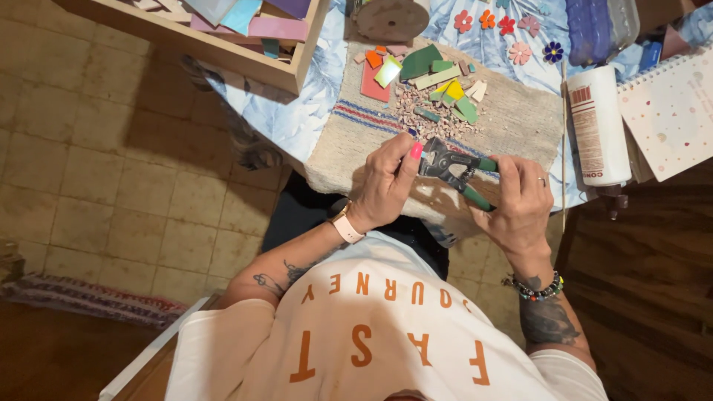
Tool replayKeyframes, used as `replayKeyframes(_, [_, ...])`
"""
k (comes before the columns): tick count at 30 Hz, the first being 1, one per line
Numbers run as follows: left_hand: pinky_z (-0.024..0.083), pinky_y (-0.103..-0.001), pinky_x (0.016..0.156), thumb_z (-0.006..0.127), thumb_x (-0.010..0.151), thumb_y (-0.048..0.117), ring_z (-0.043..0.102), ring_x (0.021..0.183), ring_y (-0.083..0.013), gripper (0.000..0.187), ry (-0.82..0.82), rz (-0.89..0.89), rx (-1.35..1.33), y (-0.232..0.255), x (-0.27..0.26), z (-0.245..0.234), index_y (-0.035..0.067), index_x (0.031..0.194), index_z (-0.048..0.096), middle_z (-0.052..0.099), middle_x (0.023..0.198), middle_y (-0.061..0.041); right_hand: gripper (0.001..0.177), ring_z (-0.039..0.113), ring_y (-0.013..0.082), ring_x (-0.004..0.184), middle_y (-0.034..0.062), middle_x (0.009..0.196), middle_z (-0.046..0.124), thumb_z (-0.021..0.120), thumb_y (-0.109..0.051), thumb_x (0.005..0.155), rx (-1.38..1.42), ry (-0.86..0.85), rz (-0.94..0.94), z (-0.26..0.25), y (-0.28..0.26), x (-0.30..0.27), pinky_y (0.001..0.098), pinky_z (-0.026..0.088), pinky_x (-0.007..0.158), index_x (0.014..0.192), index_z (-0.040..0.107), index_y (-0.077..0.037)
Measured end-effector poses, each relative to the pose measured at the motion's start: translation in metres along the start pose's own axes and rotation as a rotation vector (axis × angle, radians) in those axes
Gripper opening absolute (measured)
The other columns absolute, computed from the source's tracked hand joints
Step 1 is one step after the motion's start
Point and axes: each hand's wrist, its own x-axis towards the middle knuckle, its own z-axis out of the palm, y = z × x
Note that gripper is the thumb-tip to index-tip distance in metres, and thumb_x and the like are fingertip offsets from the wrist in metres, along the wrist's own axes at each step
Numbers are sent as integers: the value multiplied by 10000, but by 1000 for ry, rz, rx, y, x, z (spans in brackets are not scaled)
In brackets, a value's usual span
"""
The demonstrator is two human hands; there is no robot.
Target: Cutting small colored tiles into mosaic pieces using a pair of nippers
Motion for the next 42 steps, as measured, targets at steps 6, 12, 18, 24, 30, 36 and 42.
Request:
replayKeyframes(6, [420,-340,595,332,913,204,487,586,-296,280,54,19,-20,-5,-3,8,67,684,415,384,581,-101,447,496,295,675,138,809,462,634,-344,779,-7,1,6,2,-1,0,357,395,631,986,541,41])
replayKeyframes(12, [418,-337,586,333,913,185,486,596,-323,269,81,27,15,5,-2,6,62,685,405,375,587,-101,455,488,278,664,127,808,467,650,-352,776,-55,2,12,4,0,-1,348,372,611,1001,545,29])
replayKeyframes(18, [406,-325,565,342,911,186,469,559,-295,278,134,26,-33,12,-1,8,59,671,398,353,573,-89,440,485,272,654,125,808,471,654,-332,772,-54,14,2,6,1,0,341,372,608,988,546,36])
replayKeyframes(24, [404,-321,560,331,914,200,458,547,-261,290,104,2,-75,-2,-8,9,56,671,397,354,566,-85,436,493,275,663,126,809,477,629,-346,783,-33,11,-1,7,3,-4,343,378,613,987,550,31])
replayKeyframes(30, [431,-321,543,388,889,250,535,567,-307,271,-145,19,55,-1,6,-12,93,685,477,462,538,-85,399,483,251,643,114,798,482,627,-334,791,-113,4,-51,-5,5,4,324,361,591,966,560,18])
replayKeyframes(36, [447,-334,540,403,879,216,549,566,-304,217,-188,17,99,-3,7,-14,106,723,507,495,551,-95,390,488,252,649,115,800,492,655,-314,760,-147,5,-81,-6,9,2,326,359,585,957,574,12])
replayKeyframes(42, [443,-328,555,362,897,222,533,559,-286,252,-137,-49,20,2,2,-9,92,712,474,473,554,-102,427,470,254,638,120,797,477,627,-353,791,-108,23,-70,-6,7,4,324,355,586,974,566,28])
